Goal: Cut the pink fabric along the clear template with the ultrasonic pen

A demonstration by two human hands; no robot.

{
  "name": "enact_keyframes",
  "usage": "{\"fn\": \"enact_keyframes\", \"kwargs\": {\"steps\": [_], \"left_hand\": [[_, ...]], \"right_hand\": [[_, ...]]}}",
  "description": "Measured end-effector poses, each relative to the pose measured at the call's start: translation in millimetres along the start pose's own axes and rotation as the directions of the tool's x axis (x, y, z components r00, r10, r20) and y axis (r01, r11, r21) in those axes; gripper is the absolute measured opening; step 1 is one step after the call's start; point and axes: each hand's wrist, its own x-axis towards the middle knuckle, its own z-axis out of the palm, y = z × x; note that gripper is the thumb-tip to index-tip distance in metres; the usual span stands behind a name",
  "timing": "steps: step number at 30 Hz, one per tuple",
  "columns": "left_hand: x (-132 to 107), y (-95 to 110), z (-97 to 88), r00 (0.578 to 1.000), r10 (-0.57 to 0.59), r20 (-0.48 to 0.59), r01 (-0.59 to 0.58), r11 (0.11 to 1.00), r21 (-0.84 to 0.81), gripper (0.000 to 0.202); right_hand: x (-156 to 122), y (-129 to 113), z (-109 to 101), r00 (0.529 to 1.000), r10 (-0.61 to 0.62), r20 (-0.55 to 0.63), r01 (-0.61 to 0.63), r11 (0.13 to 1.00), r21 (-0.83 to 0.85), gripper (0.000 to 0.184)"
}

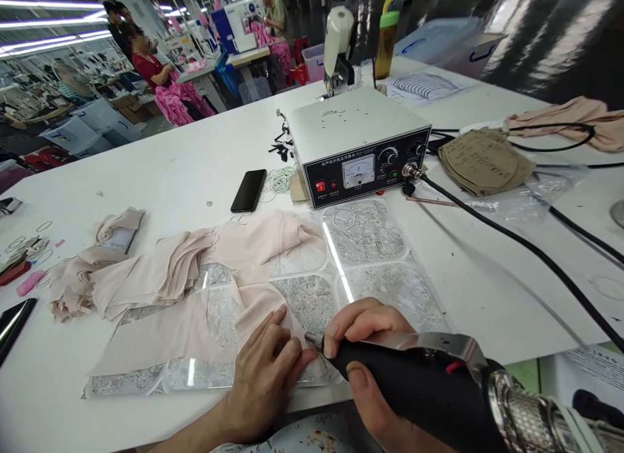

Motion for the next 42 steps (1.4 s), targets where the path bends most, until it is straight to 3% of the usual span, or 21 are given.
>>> {"fn": "enact_keyframes", "kwargs": {"steps": [6, 21, 29, 42], "left_hand": [[-2.3, 0.3, 2.1, 1.000, -0.001, 0.005, 0.001, 1.000, 0.006, 0.020], [-5.2, 1.2, 4.3, 1.000, -0.025, -0.002, 0.025, 1.000, 0.000, 0.018], [-6.0, 0.4, 4.3, 1.000, -0.015, -0.015, 0.015, 1.000, -0.002, 0.018], [-7.2, -0.3, 5.4, 1.000, -0.017, -0.007, 0.017, 1.000, -0.024, 0.018]], "right_hand": [[6.3, -5.7, 7.6, 0.998, -0.022, -0.061, 0.021, 1.000, -0.012, 0.009], [9.0, 2.3, 8.6, 1.000, 0.005, -0.001, -0.005, 1.000, -0.025, 0.009], [19.8, 2.2, 21.8, 0.992, -0.073, -0.107, 0.074, 0.997, 0.014, 0.008], [15.5, 12.5, 17.8, 0.997, -0.066, -0.039, 0.066, 0.998, 0.013, 0.010]]}}
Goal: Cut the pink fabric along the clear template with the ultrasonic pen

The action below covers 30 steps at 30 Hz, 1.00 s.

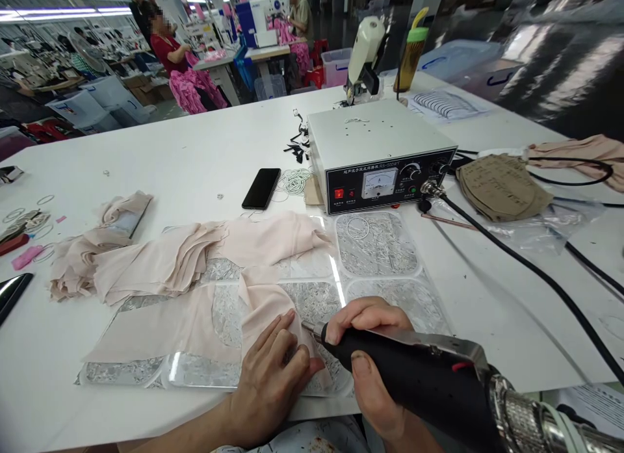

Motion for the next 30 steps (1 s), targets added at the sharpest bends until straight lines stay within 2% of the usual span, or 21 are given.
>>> {"fn": "enact_keyframes", "kwargs": {"steps": [7, 14, 22, 30], "left_hand": [[-0.1, -0.2, 1.2, 1.000, 0.013, -0.023, -0.013, 1.000, 0.006, 0.019], [1.9, 0.6, 0.1, 0.999, 0.011, -0.039, -0.011, 1.000, -0.004, 0.020], [4.9, 0.1, -1.8, 0.999, 0.003, -0.048, -0.003, 1.000, 0.004, 0.024], [2.5, -0.9, 0.1, 0.999, 0.006, -0.036, -0.006, 1.000, 0.008, 0.020]], "right_hand": [[2.2, 2.0, -2.7, 0.998, -0.028, 0.058, 0.031, 0.998, -0.056, 0.010], [7.6, 2.0, 7.9, 0.996, -0.058, -0.075, 0.062, 0.997, 0.054, 0.010], [6.1, 8.5, 7.3, 0.990, -0.054, -0.127, 0.057, 0.998, 0.019, 0.012], [6.3, 11.3, 9.9, 0.987, -0.025, -0.156, 0.038, 0.996, 0.078, 0.013]]}}
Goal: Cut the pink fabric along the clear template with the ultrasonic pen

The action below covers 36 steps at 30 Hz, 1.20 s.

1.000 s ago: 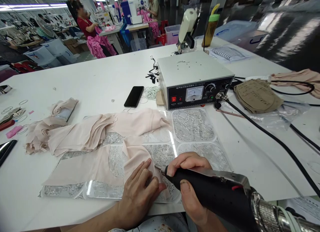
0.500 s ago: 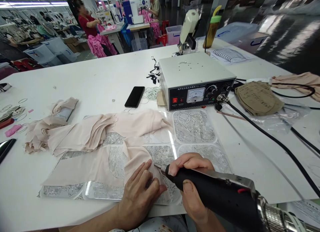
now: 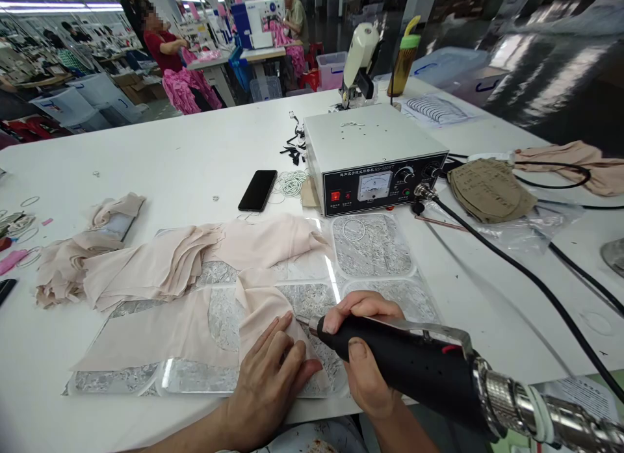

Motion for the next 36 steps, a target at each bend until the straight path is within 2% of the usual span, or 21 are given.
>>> {"fn": "enact_keyframes", "kwargs": {"steps": [13, 22, 36], "left_hand": [[2.4, -0.2, -2.2, 1.000, -0.004, 0.005, 0.004, 1.000, 0.005, 0.022], [-0.6, -3.1, -2.7, 0.998, -0.018, 0.054, 0.019, 1.000, -0.022, 0.020], [-1.3, -5.0, -5.4, 0.998, -0.041, 0.043, 0.039, 0.997, 0.064, 0.025]], "right_hand": [[1.1, 2.0, 2.0, 1.000, 0.011, -0.018, -0.011, 0.999, -0.030, 0.011], [3.1, 1.5, 3.2, 1.000, -0.017, -0.024, 0.015, 0.998, -0.058, 0.008], [3.9, 2.0, 4.5, 1.000, -0.001, -0.029, 0.000, 1.000, -0.031, 0.009]]}}
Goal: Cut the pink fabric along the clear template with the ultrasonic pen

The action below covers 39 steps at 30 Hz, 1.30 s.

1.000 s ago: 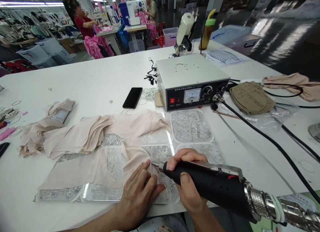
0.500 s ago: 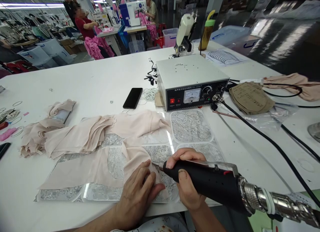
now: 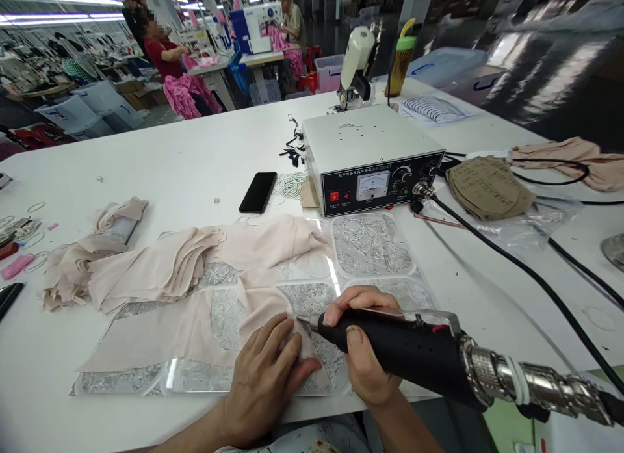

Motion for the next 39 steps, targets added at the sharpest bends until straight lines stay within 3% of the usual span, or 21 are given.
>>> {"fn": "enact_keyframes", "kwargs": {"steps": [12, 33, 39], "left_hand": [[1.6, -0.4, -0.1, 0.999, 0.012, -0.030, -0.012, 1.000, 0.023, 0.023], [0.2, 0.1, 1.3, 0.998, 0.035, -0.043, -0.033, 0.998, 0.048, 0.024], [-1.6, -0.2, 1.5, 0.999, 0.035, -0.031, -0.034, 0.998, 0.050, 0.025]], "right_hand": [[-2.4, 1.3, -4.9, 0.999, 0.017, -0.038, -0.016, 0.999, 0.039, 0.012], [-1.8, -1.4, -1.3, 1.000, 0.003, 0.013, -0.002, 1.000, -0.016, 0.012], [-0.5, -3.8, -3.0, 0.999, 0.005, 0.037, -0.006, 0.999, 0.038, 0.012]]}}
